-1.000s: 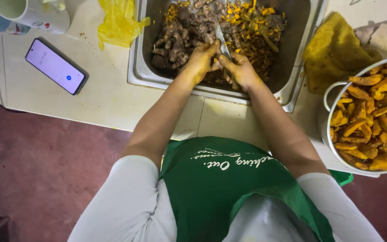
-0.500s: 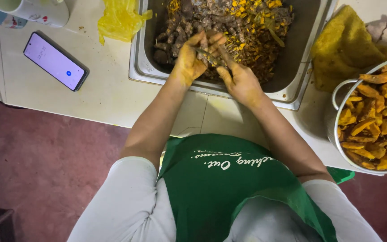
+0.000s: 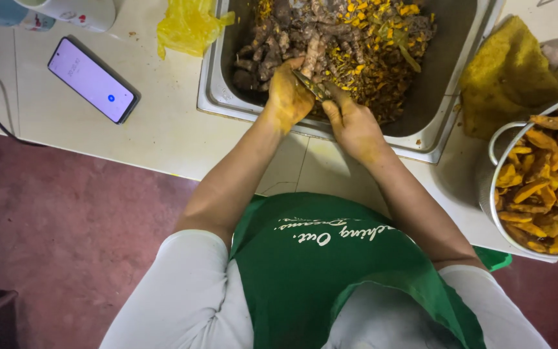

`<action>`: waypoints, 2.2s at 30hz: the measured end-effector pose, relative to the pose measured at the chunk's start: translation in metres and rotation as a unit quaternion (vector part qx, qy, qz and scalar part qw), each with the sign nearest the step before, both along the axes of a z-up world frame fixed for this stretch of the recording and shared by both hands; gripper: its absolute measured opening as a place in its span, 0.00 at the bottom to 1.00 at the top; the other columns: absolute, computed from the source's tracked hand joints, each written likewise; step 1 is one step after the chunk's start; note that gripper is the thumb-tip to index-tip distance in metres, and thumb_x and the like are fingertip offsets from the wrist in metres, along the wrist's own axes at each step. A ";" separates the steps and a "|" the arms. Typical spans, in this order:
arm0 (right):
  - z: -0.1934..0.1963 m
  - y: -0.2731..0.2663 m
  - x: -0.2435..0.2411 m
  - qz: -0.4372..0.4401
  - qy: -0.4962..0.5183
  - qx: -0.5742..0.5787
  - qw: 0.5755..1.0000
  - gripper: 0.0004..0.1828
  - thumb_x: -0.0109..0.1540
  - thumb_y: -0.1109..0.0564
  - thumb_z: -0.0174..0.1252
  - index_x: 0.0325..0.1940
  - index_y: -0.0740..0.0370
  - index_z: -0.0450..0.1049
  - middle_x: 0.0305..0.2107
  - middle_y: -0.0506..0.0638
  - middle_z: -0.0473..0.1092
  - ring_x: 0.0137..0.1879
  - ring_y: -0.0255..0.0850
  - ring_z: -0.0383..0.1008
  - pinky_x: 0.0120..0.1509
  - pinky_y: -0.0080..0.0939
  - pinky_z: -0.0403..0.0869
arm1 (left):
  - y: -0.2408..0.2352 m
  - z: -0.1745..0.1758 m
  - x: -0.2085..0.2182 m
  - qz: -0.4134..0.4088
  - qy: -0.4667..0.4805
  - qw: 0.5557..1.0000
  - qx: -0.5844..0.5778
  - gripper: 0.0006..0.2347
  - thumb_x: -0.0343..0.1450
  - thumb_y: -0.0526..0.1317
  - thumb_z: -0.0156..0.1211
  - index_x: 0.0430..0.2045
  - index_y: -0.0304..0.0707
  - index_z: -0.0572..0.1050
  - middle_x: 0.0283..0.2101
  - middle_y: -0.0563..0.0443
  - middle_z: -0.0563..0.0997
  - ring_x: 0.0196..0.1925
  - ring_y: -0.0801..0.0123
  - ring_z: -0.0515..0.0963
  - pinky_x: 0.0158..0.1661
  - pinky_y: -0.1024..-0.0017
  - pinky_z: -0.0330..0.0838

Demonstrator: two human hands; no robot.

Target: Cleaning and breaking apart turmeric roots in a sink using hands and a knife

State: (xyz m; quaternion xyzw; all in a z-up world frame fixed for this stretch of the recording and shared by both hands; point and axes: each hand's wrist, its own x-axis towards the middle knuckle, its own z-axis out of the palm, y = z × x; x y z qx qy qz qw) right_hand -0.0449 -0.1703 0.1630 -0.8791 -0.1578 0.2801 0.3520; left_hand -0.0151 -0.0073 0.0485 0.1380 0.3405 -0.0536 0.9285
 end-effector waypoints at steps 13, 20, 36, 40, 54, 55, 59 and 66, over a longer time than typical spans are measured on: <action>0.016 0.005 0.049 -0.028 -0.045 0.024 0.998 0.22 0.77 0.46 0.42 0.41 0.64 0.71 0.19 0.51 0.75 0.23 0.47 0.78 0.37 0.52 0.77 | 0.022 0.028 -0.013 -0.078 -0.017 0.994 0.075 0.04 0.66 0.37 0.65 0.30 0.41 0.78 0.33 0.44 0.85 0.33 0.58 0.87 0.50 0.53 0.80; -0.014 0.021 0.038 -0.009 -0.086 -0.021 0.996 0.19 0.73 0.49 0.41 0.62 0.62 0.64 0.33 0.73 0.74 0.39 0.75 0.74 0.46 0.71 0.69 | 0.023 0.015 0.004 -0.062 -0.107 0.992 0.003 0.15 0.65 0.27 0.55 0.45 0.32 0.73 0.46 0.38 0.83 0.47 0.51 0.84 0.46 0.61 0.79; 0.010 0.037 0.007 -0.057 -0.030 -0.199 0.978 0.17 0.74 0.47 0.39 0.53 0.64 0.62 0.29 0.75 0.74 0.35 0.79 0.75 0.42 0.79 0.72 | 0.022 0.078 0.000 -0.119 -0.032 0.992 0.022 0.41 0.62 0.58 0.63 0.72 0.52 0.55 0.55 0.32 0.78 0.50 0.49 0.82 0.55 0.54 0.78; -0.009 0.030 0.012 -0.155 -0.032 -0.128 0.979 0.18 0.71 0.47 0.44 0.55 0.64 0.63 0.36 0.81 0.72 0.45 0.84 0.69 0.48 0.77 0.65 | 0.012 0.043 0.007 -0.173 -0.024 0.985 -0.019 0.52 0.51 0.72 0.59 0.59 0.20 0.67 0.70 0.24 0.62 0.56 0.48 0.76 0.52 0.57 0.75; 0.007 0.069 -0.013 -0.063 -0.003 -0.141 0.988 0.25 0.73 0.40 0.37 0.56 0.63 0.67 0.35 0.79 0.73 0.43 0.79 0.73 0.45 0.77 0.68 | 0.035 0.028 0.012 -0.176 -0.028 0.982 -0.067 0.55 0.52 0.75 0.51 0.67 0.26 0.61 0.68 0.26 0.67 0.67 0.47 0.71 0.65 0.55 0.67; 0.002 0.060 -0.003 -0.070 0.000 -0.143 0.987 0.25 0.73 0.40 0.37 0.56 0.63 0.67 0.35 0.79 0.73 0.43 0.79 0.73 0.45 0.77 0.68 | 0.031 0.036 0.010 -0.182 -0.025 0.980 -0.069 0.55 0.52 0.75 0.51 0.67 0.26 0.61 0.68 0.26 0.67 0.67 0.47 0.71 0.65 0.55 0.67; -0.025 0.045 -0.002 -0.142 -0.071 -0.143 0.977 0.17 0.72 0.47 0.46 0.53 0.64 0.65 0.31 0.75 0.74 0.37 0.77 0.74 0.40 0.73 0.70 | 0.037 0.052 0.006 -0.192 -0.074 0.979 0.017 0.50 0.56 0.76 0.49 0.53 0.18 0.73 0.53 0.26 0.80 0.53 0.49 0.82 0.52 0.59 0.79; -0.002 0.040 0.003 -0.141 -0.028 -0.198 0.970 0.22 0.73 0.43 0.43 0.59 0.63 0.67 0.29 0.76 0.74 0.35 0.76 0.76 0.38 0.75 0.73 | 0.019 0.024 0.014 -0.235 -0.128 0.946 0.184 0.47 0.62 0.78 0.36 0.42 0.28 0.83 0.38 0.38 0.87 0.18 0.83 0.64 0.17 0.88 0.46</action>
